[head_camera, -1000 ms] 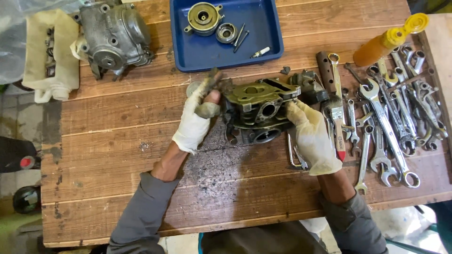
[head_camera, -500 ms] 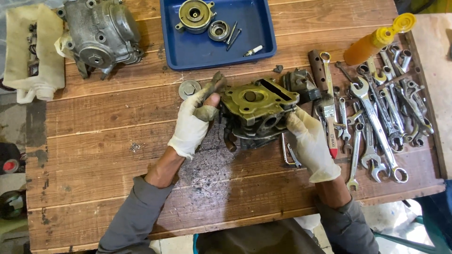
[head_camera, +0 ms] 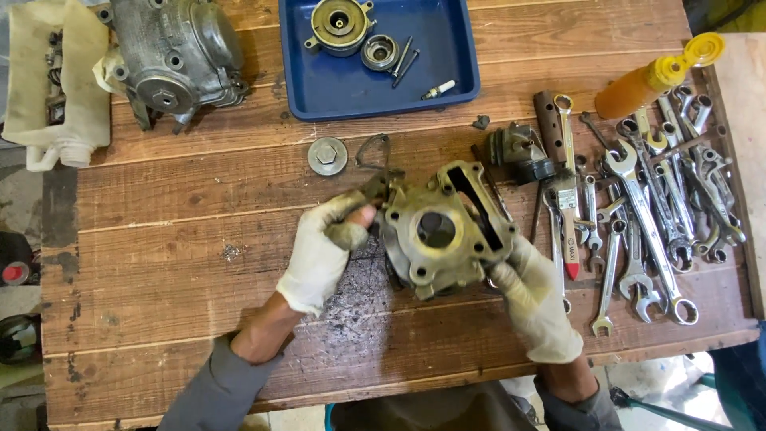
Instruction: The person holds and rotates a disassembled engine cylinder block, inspecting the internal surfaces and cooling fins. They then use a wrench to tighten a bolt on the side of the cylinder head while wearing gloves.
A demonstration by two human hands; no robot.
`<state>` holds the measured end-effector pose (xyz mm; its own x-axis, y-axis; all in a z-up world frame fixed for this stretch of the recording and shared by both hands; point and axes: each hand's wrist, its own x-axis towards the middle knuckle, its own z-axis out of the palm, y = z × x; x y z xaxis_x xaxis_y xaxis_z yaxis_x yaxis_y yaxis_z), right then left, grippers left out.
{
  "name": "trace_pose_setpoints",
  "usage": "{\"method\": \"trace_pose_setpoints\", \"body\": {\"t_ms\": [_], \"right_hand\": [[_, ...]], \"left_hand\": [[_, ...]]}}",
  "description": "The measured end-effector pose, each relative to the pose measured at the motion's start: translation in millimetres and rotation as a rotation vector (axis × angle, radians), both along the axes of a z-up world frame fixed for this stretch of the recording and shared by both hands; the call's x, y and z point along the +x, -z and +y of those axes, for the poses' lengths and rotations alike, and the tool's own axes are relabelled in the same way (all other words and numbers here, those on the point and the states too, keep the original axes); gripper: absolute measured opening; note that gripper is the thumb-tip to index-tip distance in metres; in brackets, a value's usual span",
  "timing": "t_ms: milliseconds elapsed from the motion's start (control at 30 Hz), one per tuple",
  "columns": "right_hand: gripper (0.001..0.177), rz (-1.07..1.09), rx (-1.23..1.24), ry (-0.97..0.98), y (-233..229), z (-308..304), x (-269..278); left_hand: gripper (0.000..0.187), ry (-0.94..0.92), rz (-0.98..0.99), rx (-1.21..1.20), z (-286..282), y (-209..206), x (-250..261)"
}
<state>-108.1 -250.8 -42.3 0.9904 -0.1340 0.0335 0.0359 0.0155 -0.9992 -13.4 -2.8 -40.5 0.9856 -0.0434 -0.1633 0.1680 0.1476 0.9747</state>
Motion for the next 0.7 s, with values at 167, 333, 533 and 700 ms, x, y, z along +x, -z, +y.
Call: {"method": "trace_pose_setpoints", "body": {"t_ms": [167,333,533,700], "right_hand": [[0.041,0.133,0.185,0.036,41.5,-25.4,-28.6],[0.048,0.218,0.020,0.061,15.3,-20.2,-25.2],[0.088,0.031,0.225,-0.082,-12.8,-11.5,-15.6],[0.095,-0.055,0.190,0.088,-25.4,9.9,-5.0]], "left_hand": [[0.036,0.252,-0.025,-0.022,23.3,-5.4,-16.4],[0.044,0.261,0.088,-0.182,21.8,-17.8,-11.9],[0.048,0.226,0.075,-0.235,23.5,-1.8,-2.2],[0.042,0.190,0.124,-0.033,12.6,-14.5,19.8]]}}
